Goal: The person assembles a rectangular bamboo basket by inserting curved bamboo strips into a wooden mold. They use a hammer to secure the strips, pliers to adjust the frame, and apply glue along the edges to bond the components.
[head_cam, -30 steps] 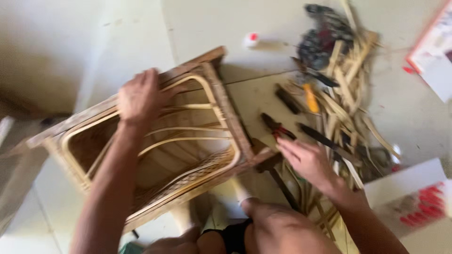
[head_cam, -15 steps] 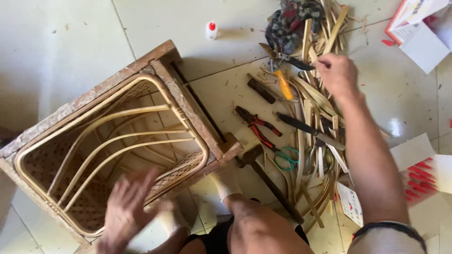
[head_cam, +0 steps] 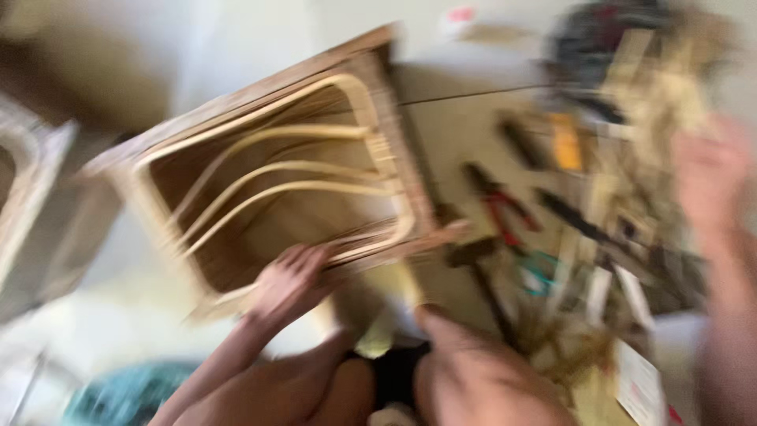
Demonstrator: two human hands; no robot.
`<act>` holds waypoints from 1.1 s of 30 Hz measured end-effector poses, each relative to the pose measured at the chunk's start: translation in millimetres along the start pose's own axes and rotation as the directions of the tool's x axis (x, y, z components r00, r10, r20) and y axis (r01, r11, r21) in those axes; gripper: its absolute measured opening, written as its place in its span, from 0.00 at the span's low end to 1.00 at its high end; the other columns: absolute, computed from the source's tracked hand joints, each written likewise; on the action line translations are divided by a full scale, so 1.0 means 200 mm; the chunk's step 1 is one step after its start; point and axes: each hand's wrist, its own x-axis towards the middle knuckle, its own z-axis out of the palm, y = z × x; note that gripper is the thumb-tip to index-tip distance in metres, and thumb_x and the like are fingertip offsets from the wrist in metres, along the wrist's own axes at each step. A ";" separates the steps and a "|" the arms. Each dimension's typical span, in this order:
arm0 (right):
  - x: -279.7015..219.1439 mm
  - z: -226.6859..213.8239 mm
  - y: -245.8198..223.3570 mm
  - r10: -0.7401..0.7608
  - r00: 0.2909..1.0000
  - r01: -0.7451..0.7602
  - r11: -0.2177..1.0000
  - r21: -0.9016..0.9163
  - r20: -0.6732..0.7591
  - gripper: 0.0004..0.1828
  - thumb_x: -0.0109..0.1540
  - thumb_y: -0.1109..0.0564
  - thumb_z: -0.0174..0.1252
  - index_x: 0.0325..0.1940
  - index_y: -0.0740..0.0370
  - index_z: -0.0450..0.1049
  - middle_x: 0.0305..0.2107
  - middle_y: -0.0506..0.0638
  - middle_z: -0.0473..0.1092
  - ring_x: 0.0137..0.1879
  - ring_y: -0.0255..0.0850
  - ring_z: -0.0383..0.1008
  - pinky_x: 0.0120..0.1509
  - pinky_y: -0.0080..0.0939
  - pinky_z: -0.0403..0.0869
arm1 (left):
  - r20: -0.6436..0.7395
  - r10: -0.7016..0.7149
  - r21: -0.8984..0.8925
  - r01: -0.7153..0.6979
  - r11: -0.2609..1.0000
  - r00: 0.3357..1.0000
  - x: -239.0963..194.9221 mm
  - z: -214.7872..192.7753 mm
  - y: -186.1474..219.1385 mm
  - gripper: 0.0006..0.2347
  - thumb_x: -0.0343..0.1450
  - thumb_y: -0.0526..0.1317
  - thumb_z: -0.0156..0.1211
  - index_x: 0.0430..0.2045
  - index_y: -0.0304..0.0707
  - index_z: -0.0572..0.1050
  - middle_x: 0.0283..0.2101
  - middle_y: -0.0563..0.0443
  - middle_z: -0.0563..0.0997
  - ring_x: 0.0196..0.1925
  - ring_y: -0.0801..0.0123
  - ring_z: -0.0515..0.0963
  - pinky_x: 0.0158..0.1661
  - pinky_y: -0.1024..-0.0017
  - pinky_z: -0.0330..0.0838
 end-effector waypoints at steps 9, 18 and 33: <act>-0.12 0.42 -1.31 -0.204 0.975 0.063 0.618 0.784 0.083 0.15 0.73 0.58 0.46 0.65 0.60 0.65 0.23 0.46 0.64 0.19 0.27 0.58 0.22 0.32 0.59 | -0.119 -0.066 -0.275 0.031 0.961 0.991 -0.04 0.04 0.03 0.26 0.67 0.49 0.68 0.56 0.33 0.71 0.51 0.39 0.81 0.52 0.50 0.81 0.50 0.61 0.77; -0.07 1.04 -1.76 -0.401 0.916 0.272 0.588 0.762 -0.018 0.19 0.82 0.55 0.42 0.79 0.51 0.63 0.29 0.43 0.64 0.24 0.26 0.60 0.25 0.28 0.65 | -0.168 0.048 -0.263 -0.091 0.961 0.985 -0.08 0.16 -0.05 0.23 0.69 0.44 0.65 0.54 0.27 0.71 0.47 0.40 0.82 0.46 0.54 0.82 0.45 0.62 0.79; -0.07 1.07 -1.77 -0.377 0.921 0.299 0.842 0.448 0.095 0.19 0.78 0.55 0.49 0.73 0.59 0.69 0.38 0.50 0.76 0.34 0.31 0.70 0.33 0.33 0.71 | 0.274 0.043 -0.050 -0.031 0.998 0.961 0.09 -0.09 -0.12 0.18 0.82 0.47 0.57 0.62 0.37 0.71 0.38 0.41 0.82 0.41 0.59 0.82 0.39 0.61 0.79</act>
